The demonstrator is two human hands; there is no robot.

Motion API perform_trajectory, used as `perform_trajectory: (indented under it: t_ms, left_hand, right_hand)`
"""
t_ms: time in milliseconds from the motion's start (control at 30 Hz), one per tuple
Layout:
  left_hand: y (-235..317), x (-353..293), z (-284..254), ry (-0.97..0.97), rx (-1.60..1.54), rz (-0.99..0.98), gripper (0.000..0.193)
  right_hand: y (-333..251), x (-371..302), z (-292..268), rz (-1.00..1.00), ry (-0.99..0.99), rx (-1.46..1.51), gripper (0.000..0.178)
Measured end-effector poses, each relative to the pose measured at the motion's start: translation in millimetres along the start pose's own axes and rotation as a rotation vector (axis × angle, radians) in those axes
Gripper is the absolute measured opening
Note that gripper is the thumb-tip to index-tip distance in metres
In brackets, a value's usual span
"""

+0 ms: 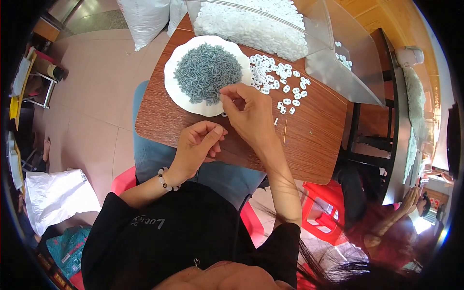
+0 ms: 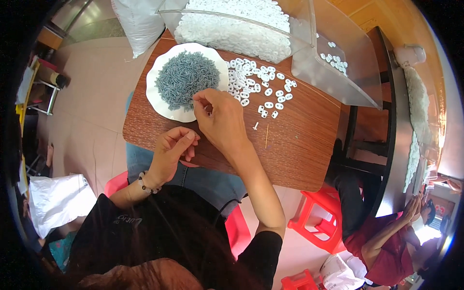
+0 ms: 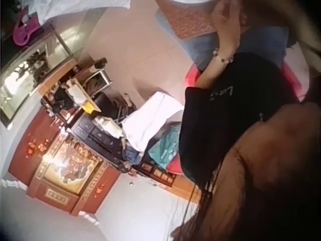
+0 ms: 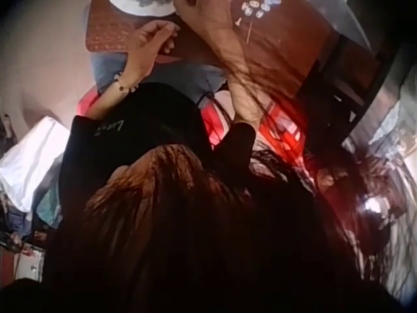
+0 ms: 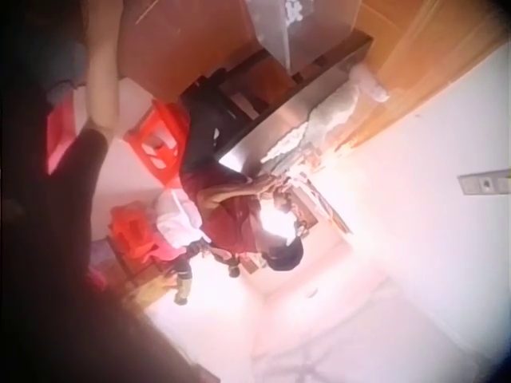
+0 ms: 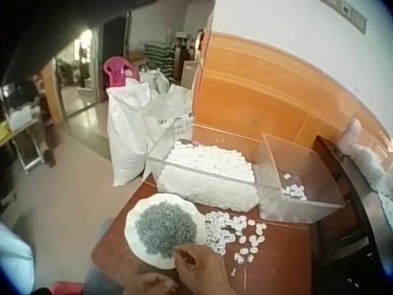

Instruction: Assembling small white plastic components by hand at a workbench.

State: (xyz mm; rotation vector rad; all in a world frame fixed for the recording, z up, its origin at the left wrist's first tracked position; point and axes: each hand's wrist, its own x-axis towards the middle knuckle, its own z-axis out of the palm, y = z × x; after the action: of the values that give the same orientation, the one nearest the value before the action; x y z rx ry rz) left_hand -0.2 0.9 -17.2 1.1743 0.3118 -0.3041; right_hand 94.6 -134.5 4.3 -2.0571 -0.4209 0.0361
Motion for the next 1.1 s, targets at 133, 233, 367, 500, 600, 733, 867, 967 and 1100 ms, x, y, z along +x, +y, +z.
perform_trajectory:
  t_ms: [133, 233, 367, 500, 600, 733, 867, 967, 1100]
  left_hand:
    - [2, -1, 1, -0.029, 0.005, -0.018, 0.020]
    - [4, -3, -1, -0.011, 0.011, -0.006, 0.020]
    - [5, -1, 0, -0.017, 0.045, 0.075, 0.020]
    - [5, 0, 5, -0.073, 0.208, 0.156, 0.021]
    - [2, -1, 13, -0.155, 0.264, 0.171, 0.019]
    - [-7, -3, 19, -0.241, 0.353, 0.199, 0.017]
    - [-9, -3, 22, -0.274, 0.462, 0.242, 0.017]
    - [-9, -4, 24, -0.269, 0.480, 0.227, 0.016]
    - [-11, -5, 26, -0.268, 0.478, 0.221, 0.015]
  right_hand:
    - [-1, 3, -1, 0.016, 0.022, 0.026, 0.013]
    - [-8, 3, -7, 0.080, -0.008, 0.024, 0.015]
    - [-13, -24, -23, 0.196, 0.073, 0.241, 0.015]
    - [-7, -70, -33, 0.373, 0.069, 0.450, 0.016]
    - [-3, -96, -31, 0.443, 0.085, 0.570, 0.017]
    - [3, -112, -28, 0.482, 0.122, 0.692, 0.015]
    - [9, -120, -28, 0.458, 0.170, 0.675, 0.014]
    - [8, -126, -28, 0.448, 0.195, 0.680, 0.013]
    - [8, -128, -26, 0.450, 0.204, 0.676, 0.013]
